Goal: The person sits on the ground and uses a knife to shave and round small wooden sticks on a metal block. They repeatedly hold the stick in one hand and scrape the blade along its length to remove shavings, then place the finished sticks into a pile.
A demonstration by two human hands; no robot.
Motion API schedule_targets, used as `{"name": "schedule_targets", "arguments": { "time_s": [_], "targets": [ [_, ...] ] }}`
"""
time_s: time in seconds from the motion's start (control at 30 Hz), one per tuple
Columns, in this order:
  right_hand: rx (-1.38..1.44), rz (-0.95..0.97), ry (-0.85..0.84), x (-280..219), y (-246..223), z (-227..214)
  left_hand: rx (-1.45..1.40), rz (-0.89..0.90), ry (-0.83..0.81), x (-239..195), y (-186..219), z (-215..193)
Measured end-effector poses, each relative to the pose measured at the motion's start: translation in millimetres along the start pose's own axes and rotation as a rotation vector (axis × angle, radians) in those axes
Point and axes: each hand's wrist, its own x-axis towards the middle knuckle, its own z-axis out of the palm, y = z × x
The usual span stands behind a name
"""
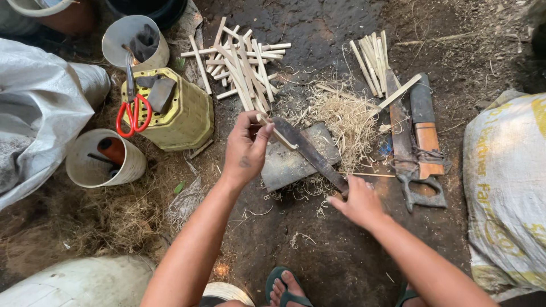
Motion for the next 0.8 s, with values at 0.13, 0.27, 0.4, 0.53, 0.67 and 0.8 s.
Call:
{"name": "schedule_targets", "arguments": {
  "time_s": [0.13, 0.27, 0.4, 0.53, 0.67, 0.8],
  "targets": [
    [0.052, 0.064, 0.044, 11.7, 8.7, 25.5, -0.040, 0.101, 0.023, -8.3, -9.1, 12.7],
    [0.237, 0.218, 0.065, 16.7, 35.8, 16.9, 0.041, 0.116, 0.015, -15.0, -29.9, 26.7],
    [0.757, 0.330, 0.080, 9.8, 30.9, 9.7, 0.053, 0.190, -0.009, -15.4, -47.2, 53.8],
    [1.159, 0.361, -0.078, -8.3, -8.7, 19.1, 0.085, 0.198, 0.047, -19.0, -56.7, 65.4],
    [1.025, 0.287, -0.173, -9.9, -31.6, 17.7, 0.127, 0.219, 0.049, -19.4, -53.0, 63.7],
    [0.816, 0.244, -0.179, -3.4, -32.4, 23.5, 0.112, 0.249, 0.041, -26.9, -38.8, 66.0]
  ]
}}
